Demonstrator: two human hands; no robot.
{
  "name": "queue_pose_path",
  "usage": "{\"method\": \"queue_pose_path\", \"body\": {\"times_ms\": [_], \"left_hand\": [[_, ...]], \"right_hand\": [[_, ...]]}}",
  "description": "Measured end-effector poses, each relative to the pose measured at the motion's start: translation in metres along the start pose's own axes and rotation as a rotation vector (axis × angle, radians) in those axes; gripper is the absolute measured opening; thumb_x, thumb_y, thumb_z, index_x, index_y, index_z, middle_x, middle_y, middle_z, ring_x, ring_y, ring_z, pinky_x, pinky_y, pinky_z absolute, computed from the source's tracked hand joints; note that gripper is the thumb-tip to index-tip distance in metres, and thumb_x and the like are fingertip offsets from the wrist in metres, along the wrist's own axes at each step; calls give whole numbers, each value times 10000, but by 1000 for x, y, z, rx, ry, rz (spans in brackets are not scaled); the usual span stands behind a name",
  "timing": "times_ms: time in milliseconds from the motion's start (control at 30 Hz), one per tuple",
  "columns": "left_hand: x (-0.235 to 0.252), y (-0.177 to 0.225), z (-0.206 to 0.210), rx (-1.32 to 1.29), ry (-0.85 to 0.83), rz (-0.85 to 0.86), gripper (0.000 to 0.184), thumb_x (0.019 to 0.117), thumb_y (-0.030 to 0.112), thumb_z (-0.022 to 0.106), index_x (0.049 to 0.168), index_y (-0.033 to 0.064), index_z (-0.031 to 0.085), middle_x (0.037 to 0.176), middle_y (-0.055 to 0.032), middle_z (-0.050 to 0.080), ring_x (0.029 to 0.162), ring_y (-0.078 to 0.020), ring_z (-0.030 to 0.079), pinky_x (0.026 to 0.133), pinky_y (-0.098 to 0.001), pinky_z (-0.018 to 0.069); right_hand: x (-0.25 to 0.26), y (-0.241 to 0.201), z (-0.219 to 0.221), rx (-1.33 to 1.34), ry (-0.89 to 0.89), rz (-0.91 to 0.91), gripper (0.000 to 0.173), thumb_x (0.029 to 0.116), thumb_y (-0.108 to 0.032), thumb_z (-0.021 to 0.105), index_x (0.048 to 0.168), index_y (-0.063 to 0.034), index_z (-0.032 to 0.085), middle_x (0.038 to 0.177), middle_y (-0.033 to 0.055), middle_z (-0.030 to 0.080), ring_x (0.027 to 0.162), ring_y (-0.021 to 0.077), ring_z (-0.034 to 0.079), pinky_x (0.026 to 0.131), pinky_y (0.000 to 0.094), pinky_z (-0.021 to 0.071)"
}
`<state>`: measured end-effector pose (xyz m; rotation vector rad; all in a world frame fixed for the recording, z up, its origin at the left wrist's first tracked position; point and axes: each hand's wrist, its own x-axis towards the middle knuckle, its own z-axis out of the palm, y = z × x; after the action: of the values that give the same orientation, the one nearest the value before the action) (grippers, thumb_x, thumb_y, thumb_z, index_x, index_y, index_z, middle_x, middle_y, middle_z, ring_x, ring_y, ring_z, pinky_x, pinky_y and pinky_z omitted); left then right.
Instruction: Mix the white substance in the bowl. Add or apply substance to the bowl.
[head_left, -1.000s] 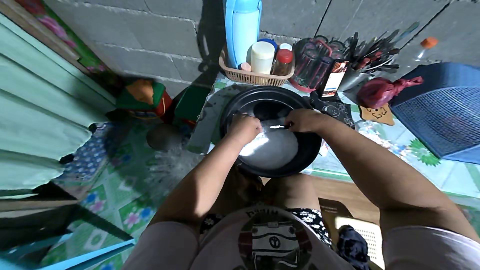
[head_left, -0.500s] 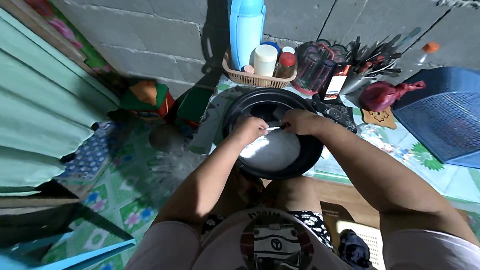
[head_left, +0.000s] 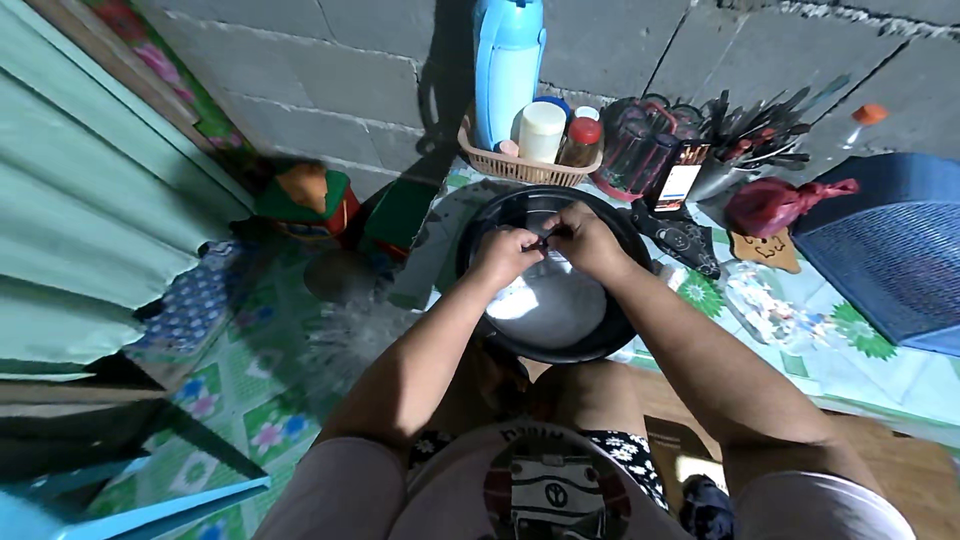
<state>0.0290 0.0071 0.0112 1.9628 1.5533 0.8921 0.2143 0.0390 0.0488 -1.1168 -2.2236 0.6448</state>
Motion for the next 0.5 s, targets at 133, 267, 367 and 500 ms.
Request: {"method": "queue_pose_path", "body": {"times_ms": [133,267,367,500], "left_hand": [[-1,4,2,74,172,97,167,937,209,722,1037,97,794,1019,-76,763,1052,-220,699,999,-469,525],[-3,8,-2,15,173,105,258,916,233,765,1122,77,765,1098,-97,746,1091,-225,688,1017,-461,526],[-3,10,-12,-46,-23,45,497,882,237,813,1305,20,665,1265,-169,683,1219,-290,632,1086,-532,472],[-11,14,-14,-33,-184,-25,388,961,215,742,1300,49,652,1168,-106,731,1097,-257,690,1000,-529,525]], "right_hand": [[-2,-10,17,122,89,138,269,946,-104,719,1186,6,665,1165,182,646,1005,242,668,913,411,571],[-5,-18,18,28,180,38,223,965,-60,659,1168,31,676,1080,176,711,998,260,705,935,447,572],[-2,-25,-10,28,131,-19,265,973,-46,643,1226,33,655,1104,174,706,1009,252,699,943,440,570],[0,-35,-52,19,96,-141,243,970,-19,644,1210,21,642,1070,149,689,956,202,686,902,394,576]]}}
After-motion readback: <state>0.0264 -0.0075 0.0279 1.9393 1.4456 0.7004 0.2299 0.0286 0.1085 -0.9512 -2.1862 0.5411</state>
